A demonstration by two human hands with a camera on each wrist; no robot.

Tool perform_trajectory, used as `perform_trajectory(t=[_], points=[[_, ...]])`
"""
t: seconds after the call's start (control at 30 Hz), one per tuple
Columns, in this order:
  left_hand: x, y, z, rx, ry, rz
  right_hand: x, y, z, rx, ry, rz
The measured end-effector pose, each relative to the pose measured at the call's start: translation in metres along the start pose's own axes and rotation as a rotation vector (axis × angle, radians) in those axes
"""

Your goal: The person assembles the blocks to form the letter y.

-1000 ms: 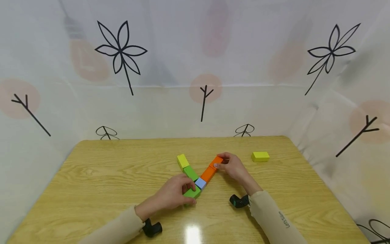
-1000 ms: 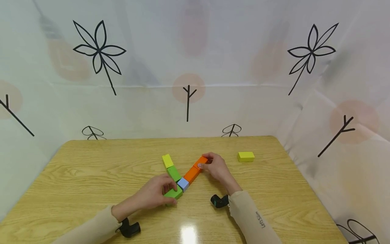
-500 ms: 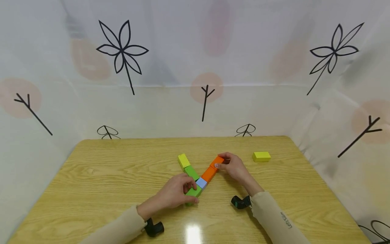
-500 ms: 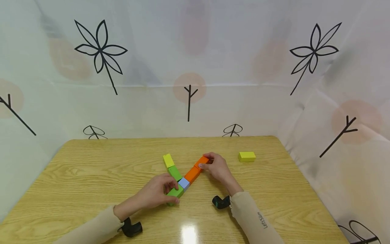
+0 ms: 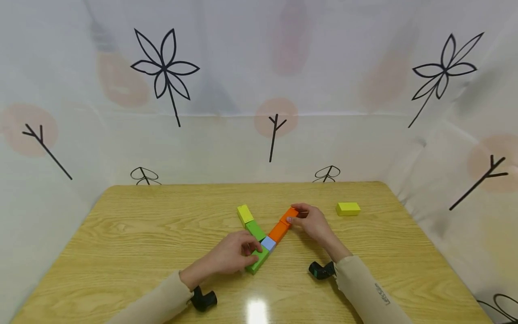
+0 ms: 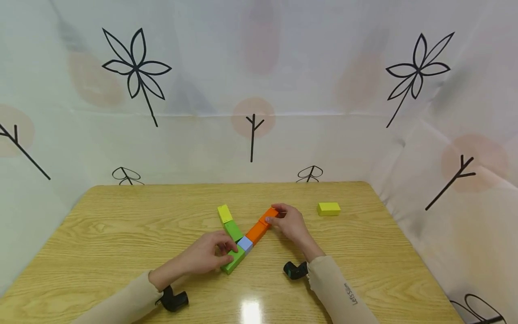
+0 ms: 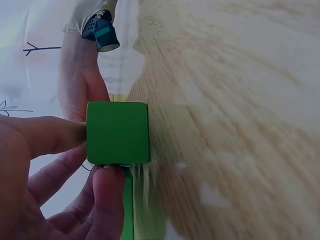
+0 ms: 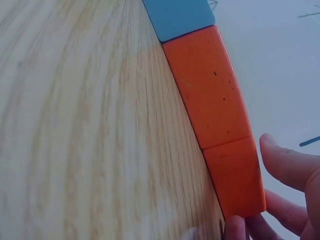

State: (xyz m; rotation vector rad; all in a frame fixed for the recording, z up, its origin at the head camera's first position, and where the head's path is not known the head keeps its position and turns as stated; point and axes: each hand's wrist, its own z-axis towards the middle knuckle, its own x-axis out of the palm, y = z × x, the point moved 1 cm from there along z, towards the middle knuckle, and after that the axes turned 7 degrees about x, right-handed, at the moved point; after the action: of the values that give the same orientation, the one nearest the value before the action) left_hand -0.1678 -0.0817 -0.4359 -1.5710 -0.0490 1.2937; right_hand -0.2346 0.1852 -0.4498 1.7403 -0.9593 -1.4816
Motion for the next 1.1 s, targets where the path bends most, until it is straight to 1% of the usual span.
perform_trajectory(t=[0.27,0.47,0.53,0.67,0.73,0.9,1.1], points=[[-0.004,0.0,0.0,-0.017,0.014,-0.035,0.0,-0.001,0.001,0.01,-0.029,0.018],[-0.004,0.001,0.0,-0.017,0.015,-0.041,-0.011,-0.005,0.001,-0.006,-0.06,0.022],[-0.004,0.001,0.001,-0.017,0.017,-0.041,-0.018,-0.006,0.0,-0.022,-0.071,0.03],[-0.004,0.002,0.001,-0.035,0.024,-0.059,-0.036,-0.01,-0.003,-0.042,-0.103,0.033],[-0.004,0.003,0.002,-0.046,0.027,-0.068,-0.046,-0.013,-0.006,-0.049,-0.128,0.017],[-0.004,0.005,0.002,-0.067,0.031,-0.09,-0.071,-0.021,-0.012,-0.083,-0.224,-0.055],[-0.004,0.005,0.002,-0.072,0.029,-0.097,-0.098,-0.038,-0.017,-0.14,-0.327,-0.101]])
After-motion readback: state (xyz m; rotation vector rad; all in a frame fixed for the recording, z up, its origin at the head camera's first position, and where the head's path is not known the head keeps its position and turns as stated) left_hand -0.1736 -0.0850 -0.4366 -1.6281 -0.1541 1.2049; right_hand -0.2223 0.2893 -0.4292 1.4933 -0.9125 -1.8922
